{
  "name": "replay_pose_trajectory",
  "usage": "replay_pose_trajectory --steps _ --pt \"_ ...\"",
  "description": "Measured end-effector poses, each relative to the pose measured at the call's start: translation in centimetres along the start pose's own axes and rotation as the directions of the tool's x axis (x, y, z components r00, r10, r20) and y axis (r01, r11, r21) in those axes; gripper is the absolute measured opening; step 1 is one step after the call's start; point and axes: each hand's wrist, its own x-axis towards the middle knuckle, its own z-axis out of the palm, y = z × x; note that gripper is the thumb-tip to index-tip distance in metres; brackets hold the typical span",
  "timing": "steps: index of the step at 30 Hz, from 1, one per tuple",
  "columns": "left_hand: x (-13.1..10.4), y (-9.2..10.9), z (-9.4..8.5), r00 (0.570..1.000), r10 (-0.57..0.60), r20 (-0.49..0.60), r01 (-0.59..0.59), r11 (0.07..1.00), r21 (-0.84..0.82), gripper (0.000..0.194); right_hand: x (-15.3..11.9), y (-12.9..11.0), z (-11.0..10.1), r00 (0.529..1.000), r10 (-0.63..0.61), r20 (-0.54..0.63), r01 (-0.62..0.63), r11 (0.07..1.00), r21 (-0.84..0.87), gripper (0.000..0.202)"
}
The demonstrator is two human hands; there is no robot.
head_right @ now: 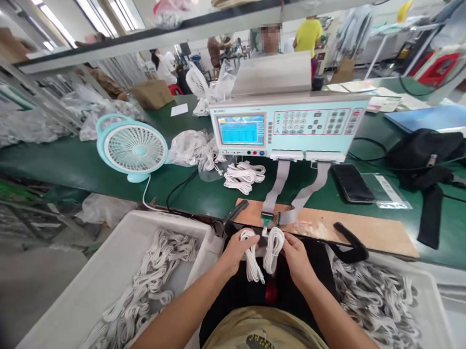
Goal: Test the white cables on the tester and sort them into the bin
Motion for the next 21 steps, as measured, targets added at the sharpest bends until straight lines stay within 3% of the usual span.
replay_pose_trajectory --steps 5,10,14,17,19,21 --pt "1.1 -1.0 2.6 0.987 0.048 -0.151 -0.055 0.998 -0.042 0.029 0.1 0.0 0.6 0.995 -0.099 0.006 0.099 0.994 -0.045 0.029" --pt "0.7 -2.0 3.5 0.958 -0.004 -0.286 -0.028 0.994 -0.108 0.029 -0.4 0.7 1.1 0.976 -0.175 -0.13 0.155 0.976 -0.151 0.028" --pt "-0.6 -2.8 3.5 0.981 -0.052 -0.185 0.05 0.999 -0.019 0.032 -1.5 1.8 0.3 0.98 -0.134 -0.145 0.104 0.975 -0.196 0.028" --pt "-2.3 -3.0 3.7 0.979 -0.197 -0.04 0.197 0.98 -0.01 0.034 -3.7 1.4 -3.1 0.987 -0.069 -0.148 0.035 0.974 -0.222 0.028" --pt "-3.1 -3.0 3.8 0.963 -0.267 0.029 0.269 0.962 -0.058 0.035 -5.5 0.5 -7.6 0.981 -0.041 -0.19 -0.007 0.97 -0.244 0.028" --pt "-3.4 -3.0 3.8 0.953 -0.294 0.069 0.3 0.948 -0.109 0.036 -6.9 -0.1 -13.6 0.97 -0.02 -0.241 -0.049 0.96 -0.276 0.026"
